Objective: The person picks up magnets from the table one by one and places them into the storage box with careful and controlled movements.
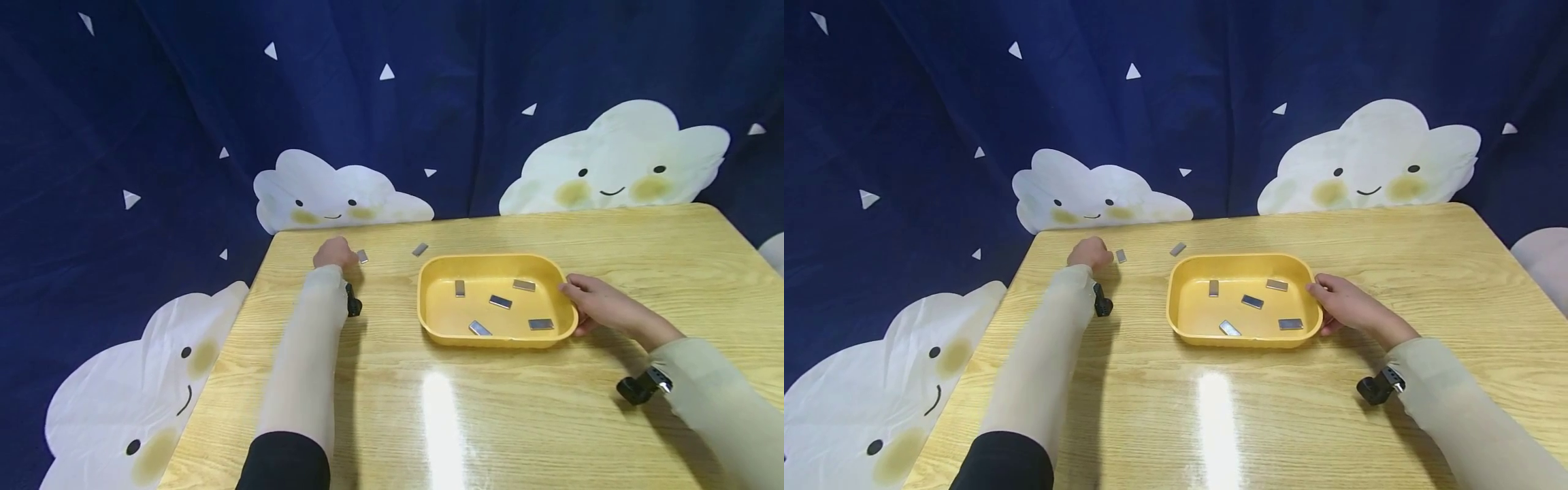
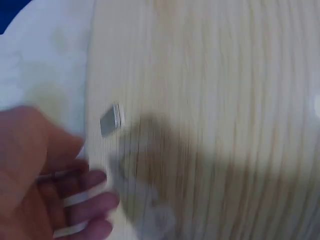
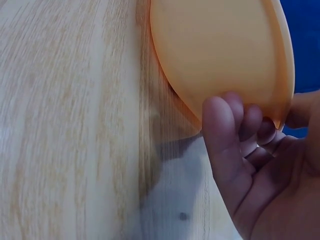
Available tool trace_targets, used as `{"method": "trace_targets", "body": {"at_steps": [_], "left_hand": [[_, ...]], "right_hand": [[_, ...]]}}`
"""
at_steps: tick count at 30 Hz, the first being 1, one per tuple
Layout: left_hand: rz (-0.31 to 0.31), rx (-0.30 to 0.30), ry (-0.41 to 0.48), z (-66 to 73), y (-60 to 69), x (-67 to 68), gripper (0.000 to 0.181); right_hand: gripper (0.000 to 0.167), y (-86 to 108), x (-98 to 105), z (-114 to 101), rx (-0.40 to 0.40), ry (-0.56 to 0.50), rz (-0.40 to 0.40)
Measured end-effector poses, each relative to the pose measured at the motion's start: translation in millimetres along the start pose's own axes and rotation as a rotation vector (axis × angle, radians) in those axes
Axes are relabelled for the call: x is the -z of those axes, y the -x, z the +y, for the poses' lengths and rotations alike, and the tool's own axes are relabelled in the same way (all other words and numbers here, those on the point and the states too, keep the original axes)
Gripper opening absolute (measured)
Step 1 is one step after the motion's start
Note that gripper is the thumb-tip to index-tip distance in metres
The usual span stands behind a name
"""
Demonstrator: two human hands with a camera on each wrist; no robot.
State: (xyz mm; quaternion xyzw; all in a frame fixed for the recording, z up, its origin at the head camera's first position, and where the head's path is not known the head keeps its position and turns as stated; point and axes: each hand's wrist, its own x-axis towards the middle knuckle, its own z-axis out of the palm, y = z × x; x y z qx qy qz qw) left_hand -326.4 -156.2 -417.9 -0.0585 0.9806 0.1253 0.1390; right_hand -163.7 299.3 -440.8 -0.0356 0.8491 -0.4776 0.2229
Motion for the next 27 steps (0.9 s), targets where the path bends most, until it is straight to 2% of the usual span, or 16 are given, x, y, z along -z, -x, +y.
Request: {"method": "trace_targets", "body": {"at_steps": [3,5,11,17,22,27], "left_hand": [[0.039,0.088,0.042,9.9,-3.4,-2.4,0.034],[0.051,0.109,0.078,16.1,-4.5,-4.8,0.037],[0.052,0.145,0.099,21.0,-10.6,-17.2,0.039],[0.067,0.167,0.078,23.1,-12.9,-25.3,0.027],[0.077,0.163,0.051,26.1,-10.7,-23.9,0.029],[0.054,0.174,0.072,26.6,-8.7,-21.6,0.029]], "right_hand": [[0.037,1.3,0.9,0.7,0.003,-0.008,0.002],[0.037,1.9,0.7,1.8,0.004,-0.014,0.003],[0.038,2.4,-0.2,2.4,0.019,-0.017,-0.003],[0.038,2.0,0.9,1.4,0.016,-0.011,-0.006],[0.038,0.2,0.6,1.5,0.016,0.002,-0.004],[0.039,-0.9,0.3,1.2,0.016,0.011,0.001]]}}
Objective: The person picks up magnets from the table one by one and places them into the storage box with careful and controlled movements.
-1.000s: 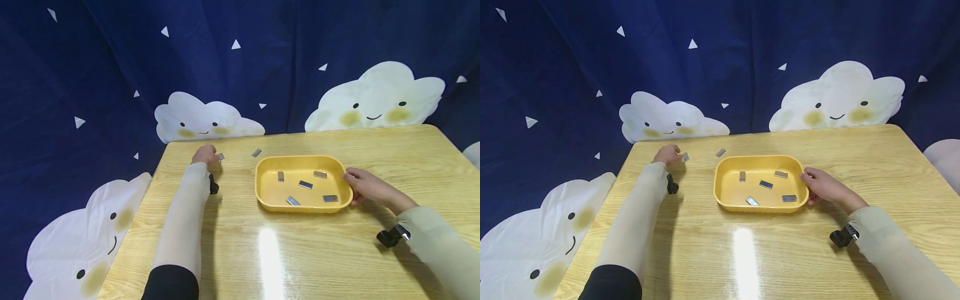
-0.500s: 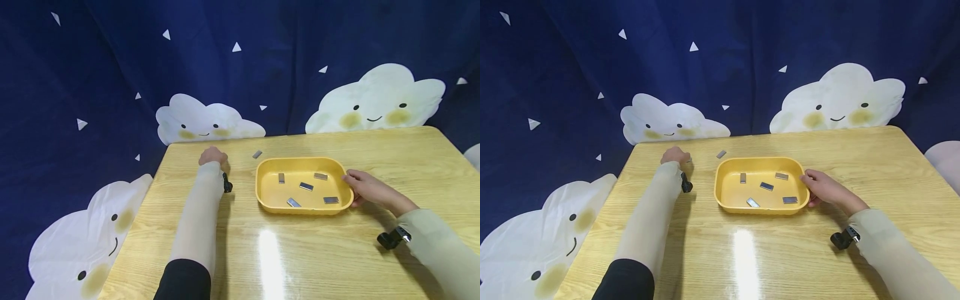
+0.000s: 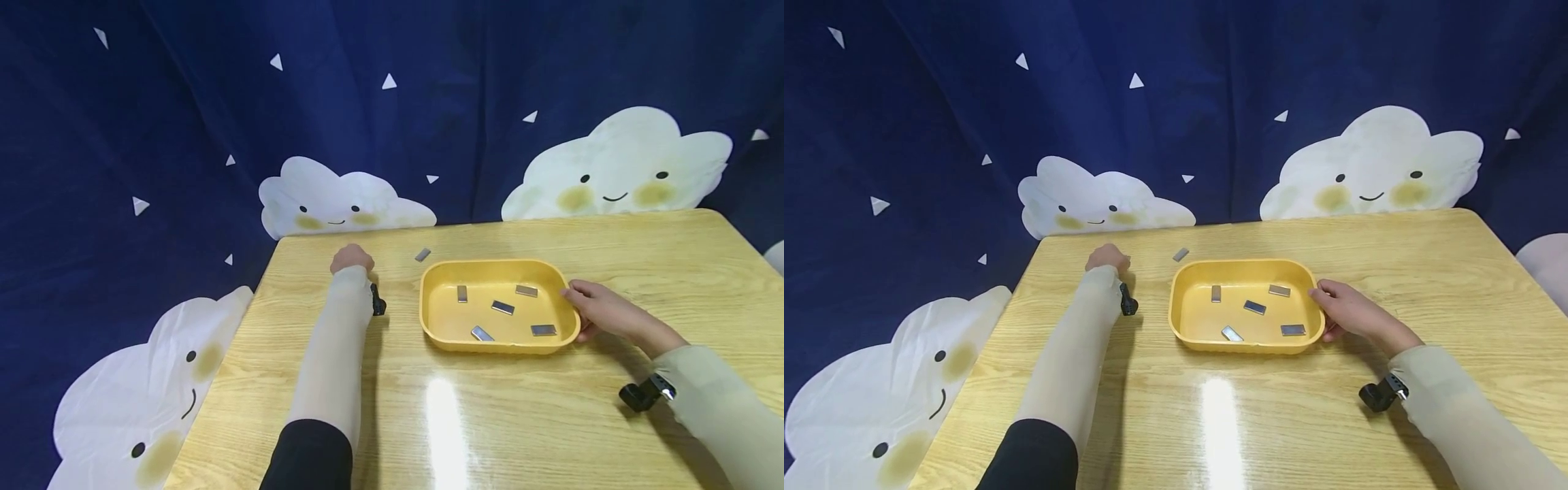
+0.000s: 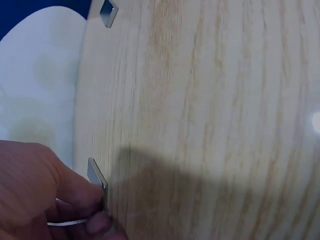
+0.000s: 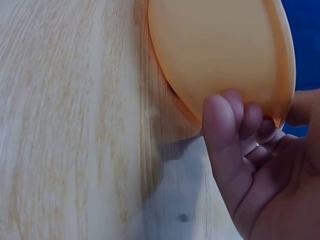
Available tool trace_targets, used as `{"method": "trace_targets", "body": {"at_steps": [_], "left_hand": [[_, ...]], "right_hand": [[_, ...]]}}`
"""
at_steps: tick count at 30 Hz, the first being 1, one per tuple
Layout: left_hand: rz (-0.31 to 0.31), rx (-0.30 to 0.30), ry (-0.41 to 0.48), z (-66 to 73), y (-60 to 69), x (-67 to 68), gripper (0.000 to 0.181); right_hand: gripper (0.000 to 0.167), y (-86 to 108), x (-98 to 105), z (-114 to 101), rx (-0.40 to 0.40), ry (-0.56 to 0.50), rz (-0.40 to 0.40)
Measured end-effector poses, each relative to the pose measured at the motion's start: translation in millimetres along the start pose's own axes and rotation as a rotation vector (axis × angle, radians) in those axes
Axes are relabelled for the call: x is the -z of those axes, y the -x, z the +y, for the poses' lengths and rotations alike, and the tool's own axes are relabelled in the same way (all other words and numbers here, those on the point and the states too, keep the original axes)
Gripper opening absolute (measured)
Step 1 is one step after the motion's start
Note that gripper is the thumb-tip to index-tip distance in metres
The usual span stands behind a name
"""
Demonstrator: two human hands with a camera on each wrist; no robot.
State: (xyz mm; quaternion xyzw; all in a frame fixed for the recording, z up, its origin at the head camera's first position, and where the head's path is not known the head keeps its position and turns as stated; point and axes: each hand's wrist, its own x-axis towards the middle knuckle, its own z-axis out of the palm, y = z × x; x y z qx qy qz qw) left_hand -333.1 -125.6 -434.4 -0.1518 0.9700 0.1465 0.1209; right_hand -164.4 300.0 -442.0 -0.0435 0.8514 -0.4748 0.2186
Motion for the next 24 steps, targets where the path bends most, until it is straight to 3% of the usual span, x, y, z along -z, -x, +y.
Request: {"method": "trace_targets", "body": {"at_steps": [9,16,24], "left_hand": [[0.042,0.014,0.011,4.6,-6.1,-8.5,0.028],[0.019,0.023,0.016,5.3,-8.5,-6.1,0.025],[0.061,-0.013,-0.027,1.8,-14.2,-10.4,0.020]], "right_hand": [[0.039,3.1,2.5,0.2,-0.004,-0.015,-0.006],[0.038,3.8,1.9,-0.6,0.000,-0.018,-0.002],[0.037,-0.6,-0.4,2.1,-0.006,-0.024,-0.002]]}}
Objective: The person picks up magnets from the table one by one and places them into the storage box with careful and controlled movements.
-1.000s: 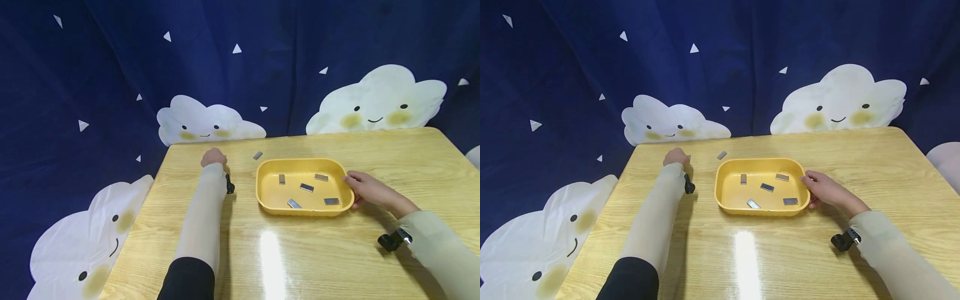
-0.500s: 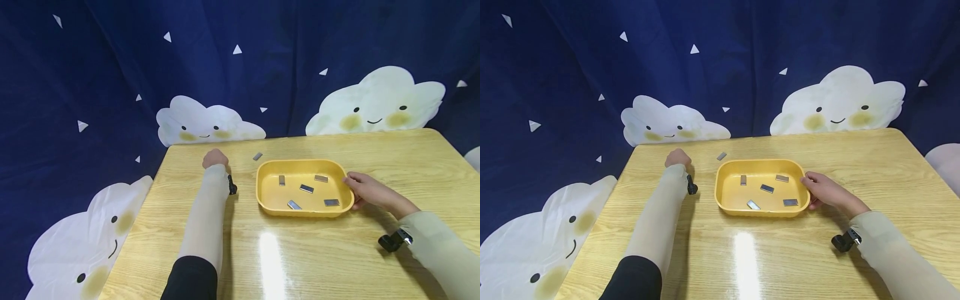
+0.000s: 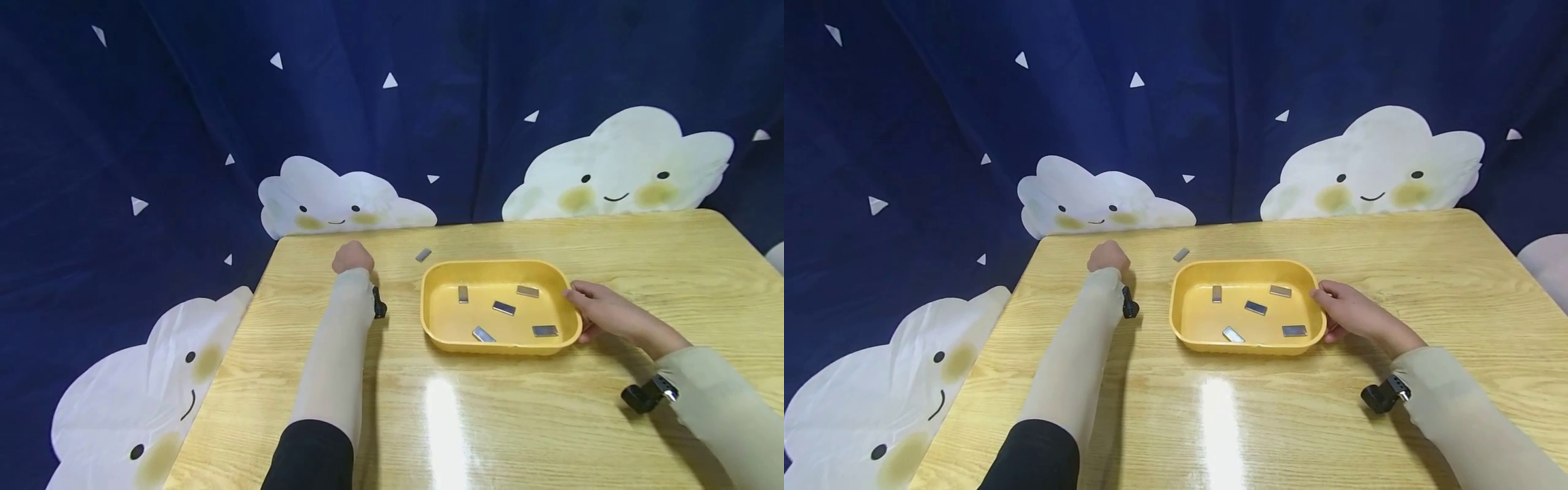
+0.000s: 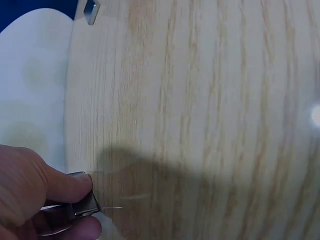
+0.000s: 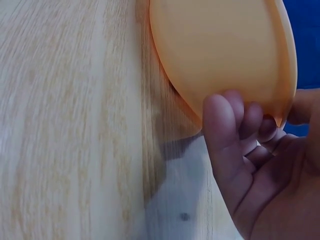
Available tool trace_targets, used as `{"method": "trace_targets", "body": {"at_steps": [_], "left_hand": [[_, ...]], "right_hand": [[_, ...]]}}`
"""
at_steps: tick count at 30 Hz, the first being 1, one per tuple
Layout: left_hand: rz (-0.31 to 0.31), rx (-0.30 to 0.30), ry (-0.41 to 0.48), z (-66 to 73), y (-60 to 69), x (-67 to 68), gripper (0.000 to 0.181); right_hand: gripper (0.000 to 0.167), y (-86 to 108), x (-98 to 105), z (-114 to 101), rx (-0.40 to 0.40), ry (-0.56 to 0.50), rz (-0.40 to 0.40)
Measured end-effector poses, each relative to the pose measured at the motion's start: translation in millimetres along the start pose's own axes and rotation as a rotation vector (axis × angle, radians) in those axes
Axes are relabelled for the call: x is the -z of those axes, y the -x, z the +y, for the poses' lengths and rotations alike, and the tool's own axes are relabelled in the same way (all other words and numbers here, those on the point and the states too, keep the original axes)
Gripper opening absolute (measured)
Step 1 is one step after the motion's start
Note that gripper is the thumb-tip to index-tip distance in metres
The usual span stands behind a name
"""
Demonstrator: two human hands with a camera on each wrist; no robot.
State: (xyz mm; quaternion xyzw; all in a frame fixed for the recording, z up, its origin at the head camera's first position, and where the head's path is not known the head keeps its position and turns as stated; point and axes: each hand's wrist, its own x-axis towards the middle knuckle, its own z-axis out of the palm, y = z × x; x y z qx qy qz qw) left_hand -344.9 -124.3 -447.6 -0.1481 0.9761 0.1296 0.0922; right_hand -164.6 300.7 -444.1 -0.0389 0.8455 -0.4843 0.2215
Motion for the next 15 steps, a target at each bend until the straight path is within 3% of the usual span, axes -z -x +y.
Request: {"method": "trace_targets", "body": {"at_steps": [6,15], "left_hand": [[-0.041,0.015,0.077,-6.8,-0.1,-2.5,0.030],[-0.089,-0.035,0.166,-16.5,3.5,6.1,0.036]], "right_hand": [[0.038,0.8,0.2,-1.1,0.002,-0.004,-0.008],[0.038,1.2,-1.7,-0.2,-0.001,0.005,0.002]]}}
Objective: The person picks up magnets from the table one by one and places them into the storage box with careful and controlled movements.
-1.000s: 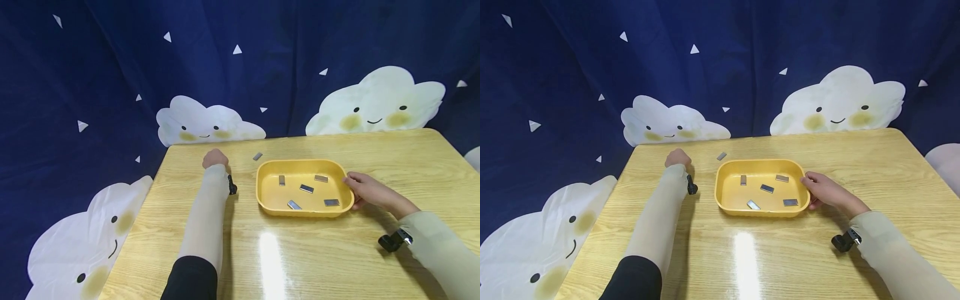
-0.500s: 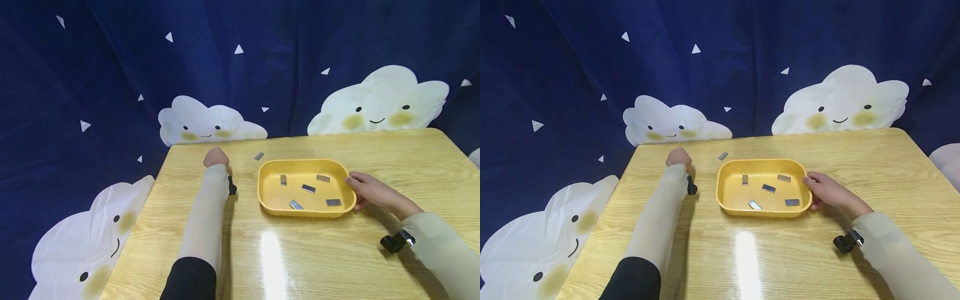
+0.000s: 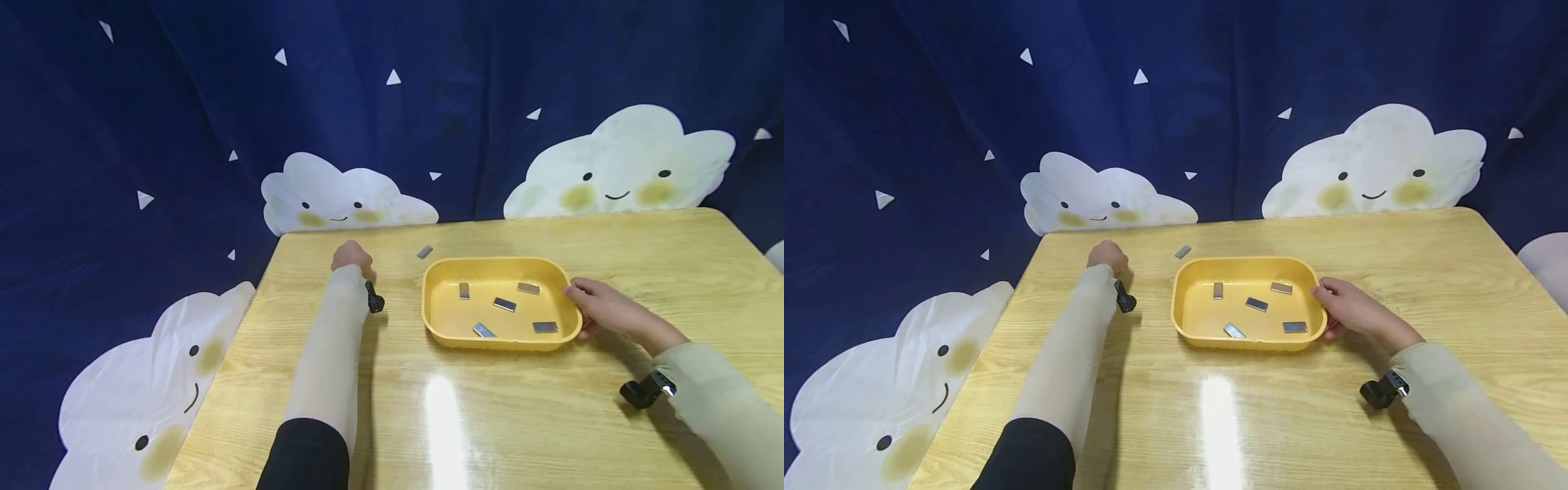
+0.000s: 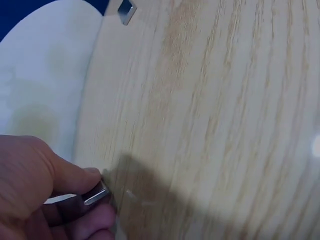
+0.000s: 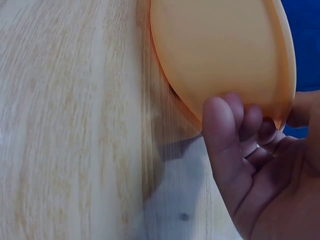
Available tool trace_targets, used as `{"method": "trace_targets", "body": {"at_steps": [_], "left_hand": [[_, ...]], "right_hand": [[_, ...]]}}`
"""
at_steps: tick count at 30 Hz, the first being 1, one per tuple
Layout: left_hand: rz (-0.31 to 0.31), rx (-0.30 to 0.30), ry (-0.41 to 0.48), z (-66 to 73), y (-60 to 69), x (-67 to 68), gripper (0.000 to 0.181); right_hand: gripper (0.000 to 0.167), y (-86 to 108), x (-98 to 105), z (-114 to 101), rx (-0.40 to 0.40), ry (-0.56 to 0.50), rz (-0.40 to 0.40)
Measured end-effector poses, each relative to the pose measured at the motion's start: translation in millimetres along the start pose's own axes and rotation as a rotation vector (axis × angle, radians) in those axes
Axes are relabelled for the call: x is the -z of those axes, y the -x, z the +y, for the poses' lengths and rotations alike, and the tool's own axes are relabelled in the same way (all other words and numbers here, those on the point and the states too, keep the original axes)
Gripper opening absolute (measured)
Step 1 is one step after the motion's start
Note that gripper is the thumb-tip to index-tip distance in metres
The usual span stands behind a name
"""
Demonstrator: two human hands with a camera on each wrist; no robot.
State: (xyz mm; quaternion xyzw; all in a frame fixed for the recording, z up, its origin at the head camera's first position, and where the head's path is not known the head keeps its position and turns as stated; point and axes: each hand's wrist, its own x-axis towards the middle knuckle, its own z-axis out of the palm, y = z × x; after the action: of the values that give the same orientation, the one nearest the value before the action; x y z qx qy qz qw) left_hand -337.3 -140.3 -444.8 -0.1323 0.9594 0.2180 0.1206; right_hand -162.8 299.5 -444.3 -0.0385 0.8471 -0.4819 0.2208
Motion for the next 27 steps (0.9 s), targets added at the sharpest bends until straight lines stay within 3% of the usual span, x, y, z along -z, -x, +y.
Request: {"method": "trace_targets", "body": {"at_steps": [4,9,12,21,27], "left_hand": [[-0.006,-0.038,-0.018,-1.7,-3.1,5.0,0.035],[0.017,-0.094,-0.006,6.9,6.9,19.3,0.038],[0.023,-0.112,0.047,13.7,13.3,28.1,0.037],[-0.040,-0.207,0.115,23.9,18.5,41.0,0.036],[-0.077,-0.289,0.127,32.4,23.8,39.7,0.011]], "right_hand": [[0.038,-0.8,0.5,0.8,-0.009,0.007,-0.006],[0.038,-0.6,1.8,2.8,-0.003,0.009,-0.008],[0.038,-1.3,2.4,2.2,0.002,0.011,-0.009],[0.040,0.5,3.4,-3.6,0.008,0.018,-0.015],[0.040,1.8,2.4,-4.4,0.015,0.009,-0.013]]}}
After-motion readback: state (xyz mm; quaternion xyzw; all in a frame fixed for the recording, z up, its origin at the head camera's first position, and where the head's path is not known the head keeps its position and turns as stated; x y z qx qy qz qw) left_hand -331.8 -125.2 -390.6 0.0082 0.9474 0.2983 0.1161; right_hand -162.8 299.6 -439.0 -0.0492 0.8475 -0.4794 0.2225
